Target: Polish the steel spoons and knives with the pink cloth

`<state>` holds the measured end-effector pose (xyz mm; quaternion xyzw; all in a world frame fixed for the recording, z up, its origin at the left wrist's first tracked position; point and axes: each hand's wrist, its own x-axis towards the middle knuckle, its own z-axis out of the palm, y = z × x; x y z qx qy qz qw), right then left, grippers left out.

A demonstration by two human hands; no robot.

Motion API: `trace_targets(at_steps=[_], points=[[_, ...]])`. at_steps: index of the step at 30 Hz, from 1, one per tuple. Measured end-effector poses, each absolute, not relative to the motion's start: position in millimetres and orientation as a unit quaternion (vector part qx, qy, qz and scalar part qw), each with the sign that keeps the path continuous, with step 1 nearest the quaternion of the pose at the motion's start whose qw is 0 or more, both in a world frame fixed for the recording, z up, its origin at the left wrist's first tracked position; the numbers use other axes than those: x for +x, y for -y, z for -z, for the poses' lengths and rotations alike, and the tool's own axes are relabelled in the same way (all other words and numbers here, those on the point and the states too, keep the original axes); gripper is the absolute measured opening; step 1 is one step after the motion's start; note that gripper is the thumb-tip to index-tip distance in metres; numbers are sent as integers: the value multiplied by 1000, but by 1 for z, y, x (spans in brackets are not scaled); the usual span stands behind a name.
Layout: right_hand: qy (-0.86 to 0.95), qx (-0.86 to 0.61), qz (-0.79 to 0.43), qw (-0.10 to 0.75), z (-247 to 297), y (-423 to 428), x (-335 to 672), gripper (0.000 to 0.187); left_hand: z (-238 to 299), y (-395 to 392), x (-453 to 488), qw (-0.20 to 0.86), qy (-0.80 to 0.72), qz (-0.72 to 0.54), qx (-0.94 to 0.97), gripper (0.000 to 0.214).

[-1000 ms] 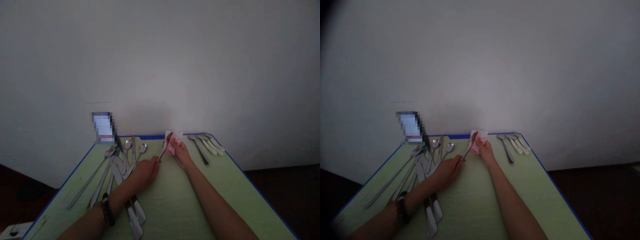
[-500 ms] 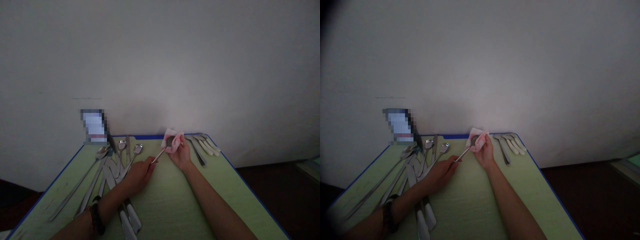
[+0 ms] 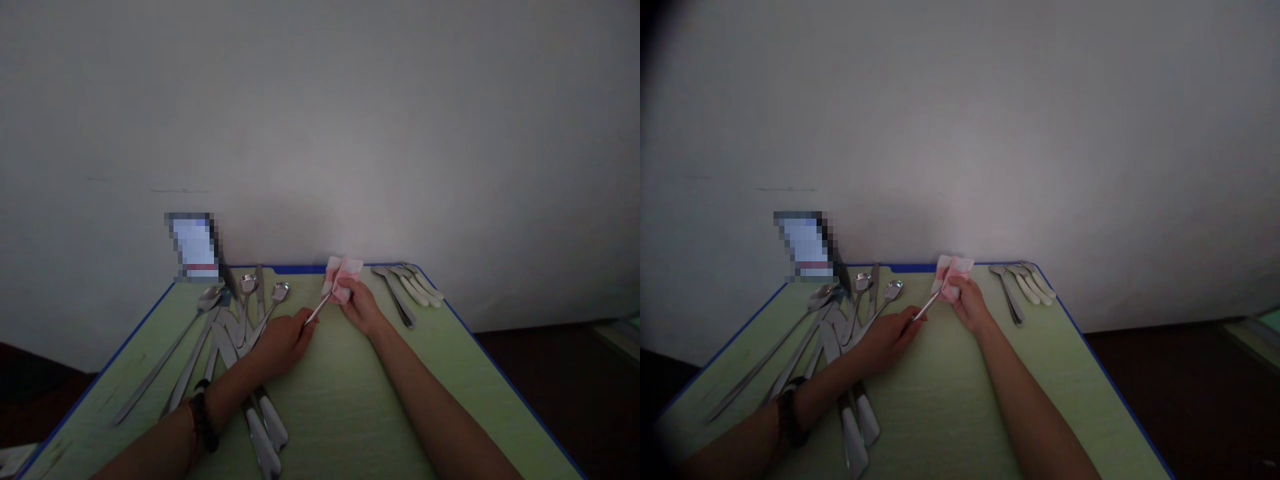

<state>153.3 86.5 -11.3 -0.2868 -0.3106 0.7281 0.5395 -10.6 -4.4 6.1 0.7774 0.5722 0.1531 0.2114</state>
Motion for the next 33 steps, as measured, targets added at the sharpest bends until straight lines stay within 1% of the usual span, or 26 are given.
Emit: trace_targets(at_steps=[11,20,22,28,33], points=[[382,-315,-689,529,5,-78,152,25,-5,5,-12,218,-565,-152,781,27],[416,-340,-662,523,14,-81,150,31,-4,4,-12,192,-562,-133,793,30],[408,-330,-676,517,12,-80,150,29,-4,4,-12,194,-562,-134,793,29],[371,-317,-715,501,2,-76,149,15,-4,4,-11,185,-570,-118,792,32],[368,-314,-715,504,1,-77,150,20,-4,4,-12,187,-571,-118,791,31]])
